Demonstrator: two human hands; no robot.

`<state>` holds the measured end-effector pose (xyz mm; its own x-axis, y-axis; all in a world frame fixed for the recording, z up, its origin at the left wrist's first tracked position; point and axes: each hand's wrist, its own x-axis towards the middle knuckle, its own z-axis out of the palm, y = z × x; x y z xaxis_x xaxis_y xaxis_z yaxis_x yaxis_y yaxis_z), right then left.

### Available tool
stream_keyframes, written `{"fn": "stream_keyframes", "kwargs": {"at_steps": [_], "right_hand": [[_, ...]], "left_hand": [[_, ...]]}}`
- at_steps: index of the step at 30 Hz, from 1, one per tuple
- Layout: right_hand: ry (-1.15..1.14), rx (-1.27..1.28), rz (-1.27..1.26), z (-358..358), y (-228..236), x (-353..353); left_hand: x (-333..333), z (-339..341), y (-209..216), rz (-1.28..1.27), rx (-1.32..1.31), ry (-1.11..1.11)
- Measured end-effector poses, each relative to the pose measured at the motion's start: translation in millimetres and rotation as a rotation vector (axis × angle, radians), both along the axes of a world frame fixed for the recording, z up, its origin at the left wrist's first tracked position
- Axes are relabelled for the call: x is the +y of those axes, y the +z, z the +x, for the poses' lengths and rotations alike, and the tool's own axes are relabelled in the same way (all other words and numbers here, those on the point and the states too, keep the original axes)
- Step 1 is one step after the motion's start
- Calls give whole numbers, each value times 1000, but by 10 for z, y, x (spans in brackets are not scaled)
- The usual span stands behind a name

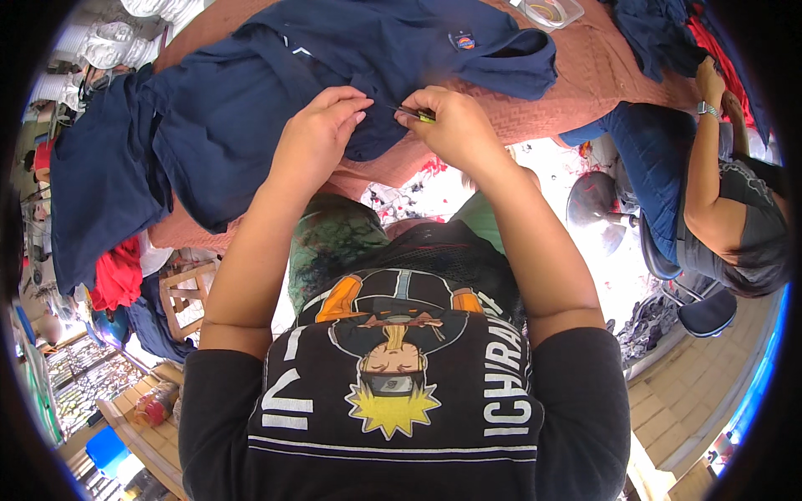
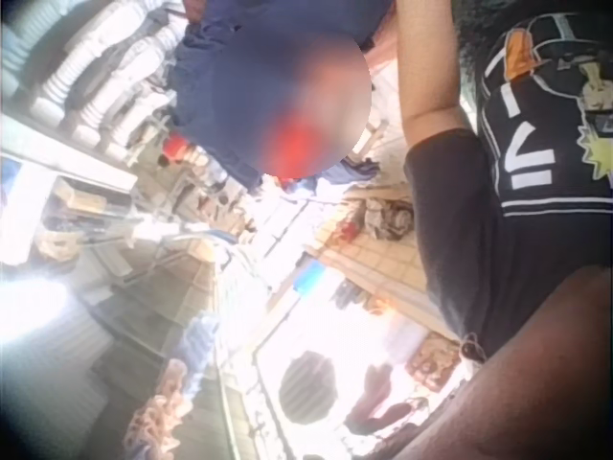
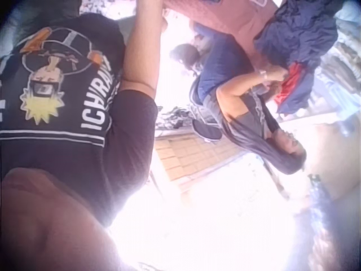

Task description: The person uses small shears to trim loose threads from the seams and tags of dark-colored shirts on a table.

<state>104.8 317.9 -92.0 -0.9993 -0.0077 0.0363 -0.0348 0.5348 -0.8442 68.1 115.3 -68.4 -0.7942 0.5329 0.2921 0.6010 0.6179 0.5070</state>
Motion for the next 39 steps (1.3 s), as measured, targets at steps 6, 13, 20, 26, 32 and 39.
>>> {"fn": "stream_keyframes", "kwargs": {"at_steps": [6, 13, 20, 26, 32, 39], "right_hand": [[9, 22, -7, 67, 91, 11], [36, 43, -271, 105, 175, -49], [123, -177, -467, 97, 41, -150], [159, -194, -411, 73, 87, -144], [199, -126, -451, 69, -37, -104], [105, -167, -329, 141, 226, -147]], "left_hand": [[-31, -29, 9, -57, -49, -13], [-88, -59, 58, -6, -116, -77], [-103, -73, 208, -20, -238, -141], [-92, -120, 197, -83, -336, -79], [-84, -144, 168, -23, -388, -57], [-88, -203, 195, 54, -544, -27]]}}
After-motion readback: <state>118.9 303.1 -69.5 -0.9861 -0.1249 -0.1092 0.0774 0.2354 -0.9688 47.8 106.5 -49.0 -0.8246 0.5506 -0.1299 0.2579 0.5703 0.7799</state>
